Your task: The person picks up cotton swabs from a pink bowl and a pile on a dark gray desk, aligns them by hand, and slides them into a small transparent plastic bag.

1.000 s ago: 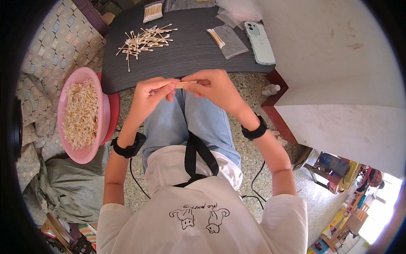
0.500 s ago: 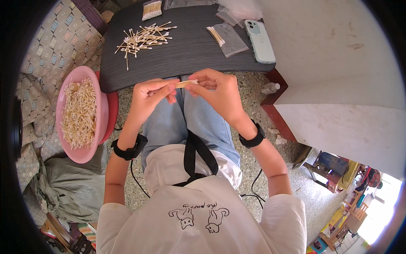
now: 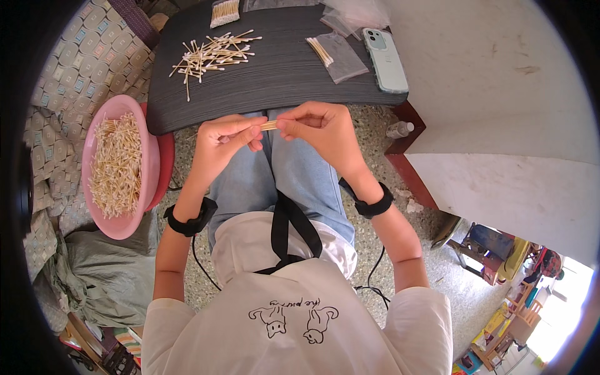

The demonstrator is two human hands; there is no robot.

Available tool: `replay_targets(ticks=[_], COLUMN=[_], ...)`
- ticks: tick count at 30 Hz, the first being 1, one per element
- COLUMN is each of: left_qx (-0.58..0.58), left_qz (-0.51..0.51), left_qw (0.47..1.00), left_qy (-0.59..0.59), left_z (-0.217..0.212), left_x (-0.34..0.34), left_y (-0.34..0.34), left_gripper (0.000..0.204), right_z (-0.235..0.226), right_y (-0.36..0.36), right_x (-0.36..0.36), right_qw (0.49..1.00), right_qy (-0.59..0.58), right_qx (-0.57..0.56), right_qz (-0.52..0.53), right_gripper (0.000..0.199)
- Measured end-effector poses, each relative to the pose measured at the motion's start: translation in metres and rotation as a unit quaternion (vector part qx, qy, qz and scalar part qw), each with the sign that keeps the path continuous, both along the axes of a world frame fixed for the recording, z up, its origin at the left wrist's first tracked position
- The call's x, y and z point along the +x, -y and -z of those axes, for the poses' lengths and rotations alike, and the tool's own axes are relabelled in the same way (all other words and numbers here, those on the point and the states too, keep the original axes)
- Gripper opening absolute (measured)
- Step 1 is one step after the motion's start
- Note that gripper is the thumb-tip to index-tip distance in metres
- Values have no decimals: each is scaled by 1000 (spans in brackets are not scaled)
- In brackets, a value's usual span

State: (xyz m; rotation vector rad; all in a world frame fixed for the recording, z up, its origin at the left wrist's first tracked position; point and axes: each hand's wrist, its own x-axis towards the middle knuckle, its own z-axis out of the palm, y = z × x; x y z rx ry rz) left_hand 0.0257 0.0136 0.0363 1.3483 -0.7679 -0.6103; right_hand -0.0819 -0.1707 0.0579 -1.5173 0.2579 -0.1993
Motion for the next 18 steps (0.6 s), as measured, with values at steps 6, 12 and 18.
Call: replay_targets(ticks=[6, 12, 18], left_qx=[2, 36, 21], left_qz=[9, 42, 29], left_qw=[999, 996, 998], left_qy=[-42, -67, 46], left_z=[-2, -6, -3], left_x=[-2, -1, -8], left_y=[-1, 0, 5], left_gripper=[21, 21, 21], right_z=[-1, -4, 3], right_y=[-2, -1, -1], right_x=[-4, -9, -14], right_qw=[1000, 915, 921], right_qy=[-5, 133, 137], right_qx=[-13, -379, -365], right_qz=[-8, -27, -1], right_gripper=[17, 17, 14])
